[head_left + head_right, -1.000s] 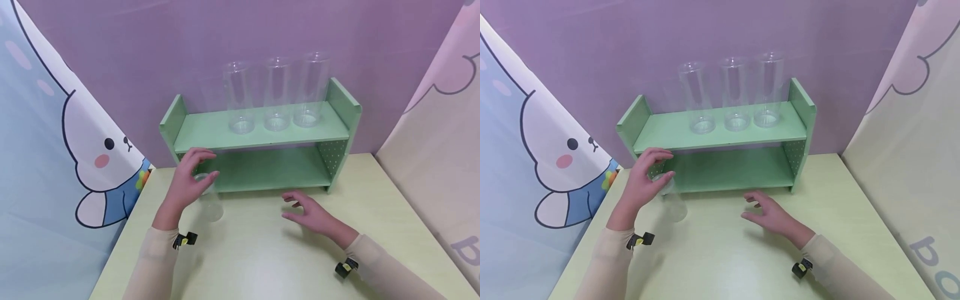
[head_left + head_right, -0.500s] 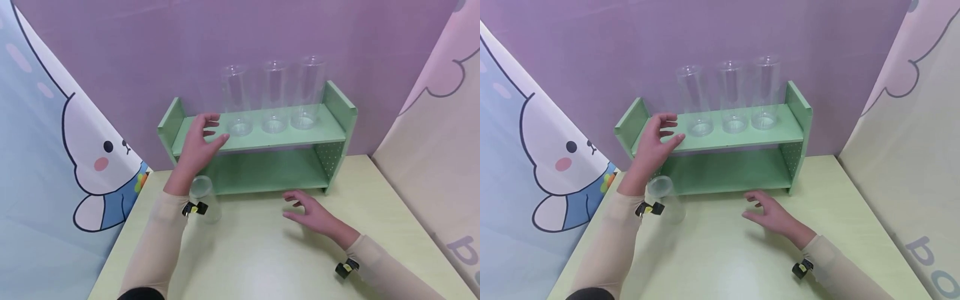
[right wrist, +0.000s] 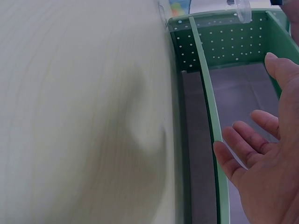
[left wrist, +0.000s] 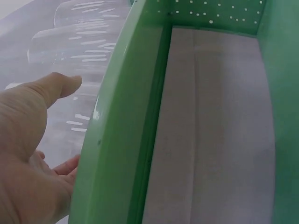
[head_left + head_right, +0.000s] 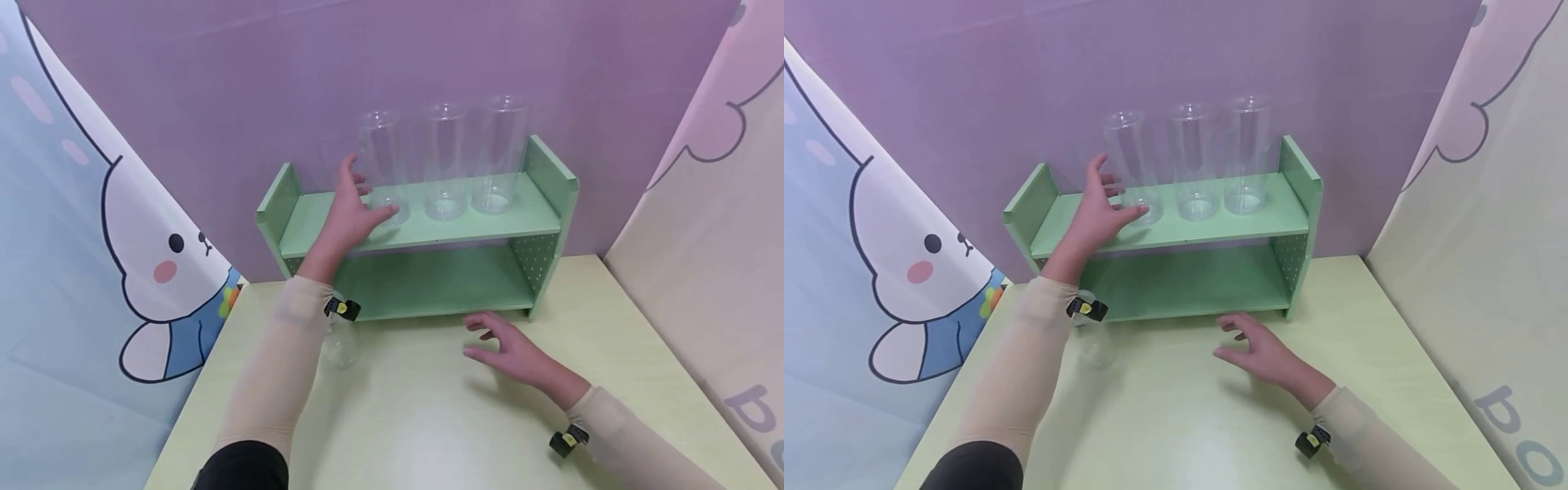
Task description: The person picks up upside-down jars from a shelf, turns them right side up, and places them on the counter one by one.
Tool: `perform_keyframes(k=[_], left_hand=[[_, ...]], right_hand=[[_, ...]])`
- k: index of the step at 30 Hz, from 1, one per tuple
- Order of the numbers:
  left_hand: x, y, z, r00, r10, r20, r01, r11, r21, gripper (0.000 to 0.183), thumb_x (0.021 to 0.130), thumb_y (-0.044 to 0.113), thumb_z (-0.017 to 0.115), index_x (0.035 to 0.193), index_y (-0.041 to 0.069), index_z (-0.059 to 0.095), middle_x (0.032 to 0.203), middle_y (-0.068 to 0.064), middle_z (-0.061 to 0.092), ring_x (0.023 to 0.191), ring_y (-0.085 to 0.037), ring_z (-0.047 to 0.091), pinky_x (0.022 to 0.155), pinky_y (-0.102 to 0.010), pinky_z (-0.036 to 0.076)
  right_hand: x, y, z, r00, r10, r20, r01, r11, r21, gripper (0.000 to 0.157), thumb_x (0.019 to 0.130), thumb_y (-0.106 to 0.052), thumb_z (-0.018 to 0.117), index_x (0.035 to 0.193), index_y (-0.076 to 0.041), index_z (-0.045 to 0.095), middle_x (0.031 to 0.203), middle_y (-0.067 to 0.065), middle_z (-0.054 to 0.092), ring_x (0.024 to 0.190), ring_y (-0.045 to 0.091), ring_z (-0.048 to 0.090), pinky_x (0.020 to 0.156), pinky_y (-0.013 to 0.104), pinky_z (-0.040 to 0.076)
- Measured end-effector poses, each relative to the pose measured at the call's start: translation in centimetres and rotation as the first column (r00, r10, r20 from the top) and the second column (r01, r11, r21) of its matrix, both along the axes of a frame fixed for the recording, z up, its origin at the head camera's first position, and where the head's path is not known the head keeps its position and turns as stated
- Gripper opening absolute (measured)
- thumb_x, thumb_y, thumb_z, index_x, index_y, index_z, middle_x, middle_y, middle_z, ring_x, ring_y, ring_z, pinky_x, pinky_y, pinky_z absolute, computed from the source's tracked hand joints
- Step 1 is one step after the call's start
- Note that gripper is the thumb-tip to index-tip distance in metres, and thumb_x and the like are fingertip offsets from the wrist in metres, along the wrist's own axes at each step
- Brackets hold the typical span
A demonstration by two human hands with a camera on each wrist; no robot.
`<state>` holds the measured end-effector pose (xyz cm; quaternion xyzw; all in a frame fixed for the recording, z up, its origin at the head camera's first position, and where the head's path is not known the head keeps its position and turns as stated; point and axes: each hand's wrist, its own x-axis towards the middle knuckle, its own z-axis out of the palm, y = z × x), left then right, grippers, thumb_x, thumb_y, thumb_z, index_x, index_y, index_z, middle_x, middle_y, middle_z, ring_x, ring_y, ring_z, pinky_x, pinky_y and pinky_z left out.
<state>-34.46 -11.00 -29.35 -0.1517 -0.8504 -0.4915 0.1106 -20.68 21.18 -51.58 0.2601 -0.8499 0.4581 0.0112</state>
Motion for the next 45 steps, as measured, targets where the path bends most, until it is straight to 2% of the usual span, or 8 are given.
perform_keyframes(k=[9, 14, 18, 25, 29, 35, 42, 45], left_hand=[[-0.3, 1.2, -0.3, 0.999, 0.030, 0.012, -0.031, 0.998, 0.052, 0.113, 0.092, 0.024, 0.092, 0.174, 0.033, 0.015, 0.154, -0.009, 0.051, 0.147, -0.034, 0.054, 0.107, -0.045, 0.058], [0.5, 0.9, -0.3, 1.000, 0.028, -0.013, -0.027, 0.998, 0.056, 0.109, 0.092, 0.025, 0.092, 0.173, 0.036, 0.019, 0.152, -0.008, 0.053, 0.145, -0.032, 0.056, 0.108, -0.045, 0.058], [2.6, 0.3, -0.1, 0.998, -0.011, -0.064, 0.016, 0.997, 0.074, 0.108, 0.091, 0.027, 0.092, 0.171, 0.035, 0.021, 0.148, -0.007, 0.056, 0.140, -0.030, 0.060, 0.109, -0.045, 0.058], [8.1, -0.5, -0.3, 0.979, -0.144, -0.143, 0.158, 0.983, 0.091, 0.107, 0.088, 0.024, 0.094, 0.168, 0.031, 0.023, 0.144, -0.009, 0.058, 0.134, -0.031, 0.062, 0.109, -0.050, 0.057], [10.6, -0.9, -1.4, 0.965, -0.203, -0.166, 0.218, 0.973, 0.077, 0.107, 0.088, 0.017, 0.094, 0.167, 0.035, 0.024, 0.143, -0.007, 0.058, 0.131, -0.031, 0.064, 0.107, -0.050, 0.058], [13.2, -1.2, -3.2, 0.948, -0.266, -0.174, 0.277, 0.960, 0.045, 0.111, 0.086, 0.011, 0.095, 0.168, 0.037, 0.024, 0.141, -0.004, 0.059, 0.126, -0.026, 0.067, 0.108, -0.047, 0.059], [14.5, -0.6, -7.1, 0.919, -0.345, -0.192, 0.351, 0.936, -0.003, 0.103, 0.082, 0.009, 0.097, 0.161, 0.019, 0.033, 0.142, -0.005, 0.061, 0.131, -0.031, 0.064, 0.106, -0.048, 0.060], [14.8, -0.1, -9.1, 0.908, -0.381, -0.173, 0.384, 0.923, -0.019, 0.099, 0.081, 0.009, 0.097, 0.158, 0.019, 0.034, 0.143, -0.004, 0.061, 0.132, -0.027, 0.063, 0.105, -0.047, 0.061]], right_hand=[[-0.1, 0.1, 0.0, 1.000, 0.003, -0.001, -0.003, 1.000, -0.007, 0.052, 0.103, -0.031, 0.082, 0.147, -0.011, 0.062, 0.146, 0.005, 0.065, 0.132, 0.039, 0.064, 0.108, 0.055, 0.058], [-0.1, 0.2, 0.2, 1.000, -0.002, -0.011, 0.002, 1.000, 0.000, 0.051, 0.103, -0.030, 0.082, 0.146, -0.011, 0.063, 0.146, 0.004, 0.065, 0.131, 0.040, 0.065, 0.107, 0.053, 0.058], [-0.1, 0.1, 0.5, 0.999, 0.010, -0.037, -0.010, 1.000, -0.001, 0.051, 0.102, -0.027, 0.083, 0.146, -0.010, 0.063, 0.145, 0.004, 0.065, 0.131, 0.038, 0.065, 0.106, 0.053, 0.059], [0.0, 0.2, 1.2, 0.998, 0.019, -0.061, -0.020, 1.000, -0.009, 0.049, 0.102, -0.022, 0.084, 0.144, -0.009, 0.063, 0.142, 0.003, 0.065, 0.131, 0.036, 0.065, 0.106, 0.054, 0.059], [0.0, 0.3, 1.3, 0.997, 0.028, -0.067, -0.028, 1.000, -0.010, 0.048, 0.102, -0.020, 0.083, 0.144, -0.008, 0.063, 0.142, 0.004, 0.065, 0.130, 0.037, 0.065, 0.106, 0.054, 0.059], [-0.2, 0.1, 1.5, 0.995, 0.041, -0.088, -0.042, 0.999, -0.007, 0.048, 0.101, -0.019, 0.083, 0.144, -0.009, 0.064, 0.142, 0.003, 0.066, 0.130, 0.035, 0.066, 0.105, 0.053, 0.059], [-0.2, 0.1, 1.7, 0.994, 0.038, -0.104, -0.037, 0.999, 0.010, 0.047, 0.102, -0.020, 0.084, 0.144, -0.012, 0.064, 0.142, 0.001, 0.066, 0.129, 0.032, 0.067, 0.105, 0.050, 0.060], [-0.2, 0.0, 2.0, 0.993, 0.038, -0.112, -0.037, 0.999, 0.007, 0.047, 0.101, -0.018, 0.084, 0.143, -0.011, 0.064, 0.140, 0.001, 0.067, 0.128, 0.033, 0.067, 0.104, 0.050, 0.060]])
